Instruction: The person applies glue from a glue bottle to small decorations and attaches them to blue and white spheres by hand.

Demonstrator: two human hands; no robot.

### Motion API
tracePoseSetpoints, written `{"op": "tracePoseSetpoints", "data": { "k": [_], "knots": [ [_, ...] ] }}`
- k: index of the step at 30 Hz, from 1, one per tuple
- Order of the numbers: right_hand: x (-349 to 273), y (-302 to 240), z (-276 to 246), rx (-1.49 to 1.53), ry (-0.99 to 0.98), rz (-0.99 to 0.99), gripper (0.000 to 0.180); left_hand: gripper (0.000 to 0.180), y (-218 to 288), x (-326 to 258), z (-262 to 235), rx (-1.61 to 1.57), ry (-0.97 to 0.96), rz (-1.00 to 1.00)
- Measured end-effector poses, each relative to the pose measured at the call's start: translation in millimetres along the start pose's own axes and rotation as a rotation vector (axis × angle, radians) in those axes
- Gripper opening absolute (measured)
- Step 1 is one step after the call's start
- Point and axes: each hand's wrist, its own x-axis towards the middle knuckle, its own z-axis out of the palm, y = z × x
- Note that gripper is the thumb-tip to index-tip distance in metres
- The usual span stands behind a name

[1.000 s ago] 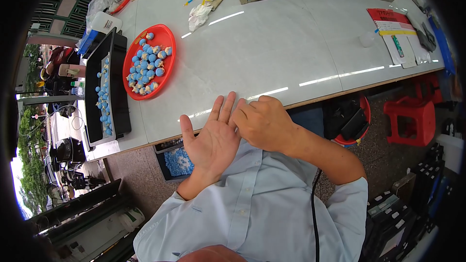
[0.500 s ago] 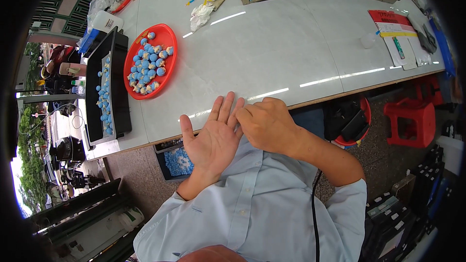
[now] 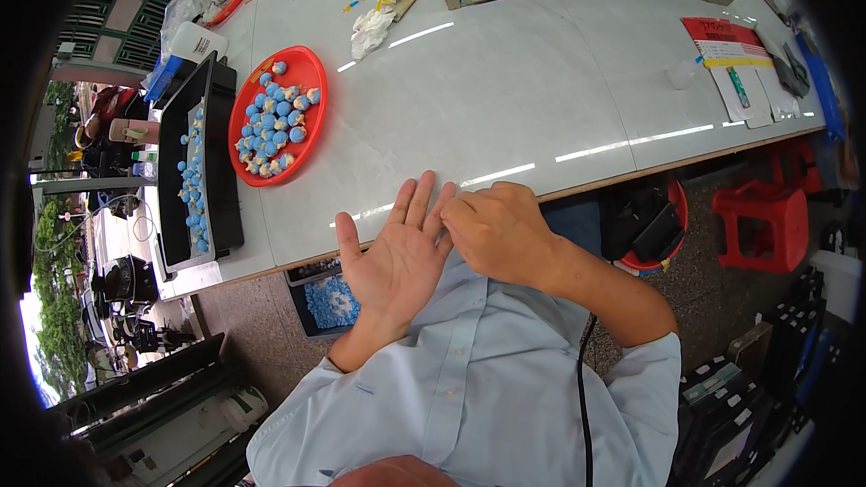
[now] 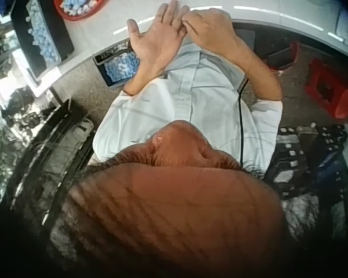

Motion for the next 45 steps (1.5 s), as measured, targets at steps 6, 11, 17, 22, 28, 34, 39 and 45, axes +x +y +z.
{"op": "tracePoseSetpoints", "data": {
  "k": [6,11,17,22,28,34,39,45],
  "knots": [
    [5.9,1.7,0.7,-0.134,-0.107,-0.042,0.013,0.085,-0.4,-1.0,-1.2,-0.016,-0.003,-0.008],
    [-0.5,13.1,-8.3,-0.071,0.021,0.077,0.014,0.082,0.3,3.1,3.7,-0.013,-0.009,0.008],
    [2.9,5.1,-6.1,0.103,-0.089,0.232,0.016,0.082,0.3,1.8,8.1,-0.093,0.011,0.004],
    [1.6,3.9,0.1,0.234,-0.095,0.362,0.013,0.082,0.7,2.4,5.4,-0.076,-0.01,0.022],
    [2.8,-5.7,0.6,0.504,-0.13,0.579,0.011,0.083,0.4,2.0,1.9,-0.093,-0.033,0.016],
    [-3.5,-2.0,11.7,0.489,-0.078,0.548,0.013,0.083,0.6,1.8,3.0,-0.096,-0.033,0.032],
    [4.6,-3.5,4.8,0.995,-0.142,0.848,0.015,0.091,-1.9,2.8,-2.5,-0.084,-0.09,0.079],
    [0.3,-2.3,12.6,1.117,-0.192,0.9,0.017,0.092,-1.5,2.0,-1.7,-0.072,-0.125,0.152]
  ]
}}
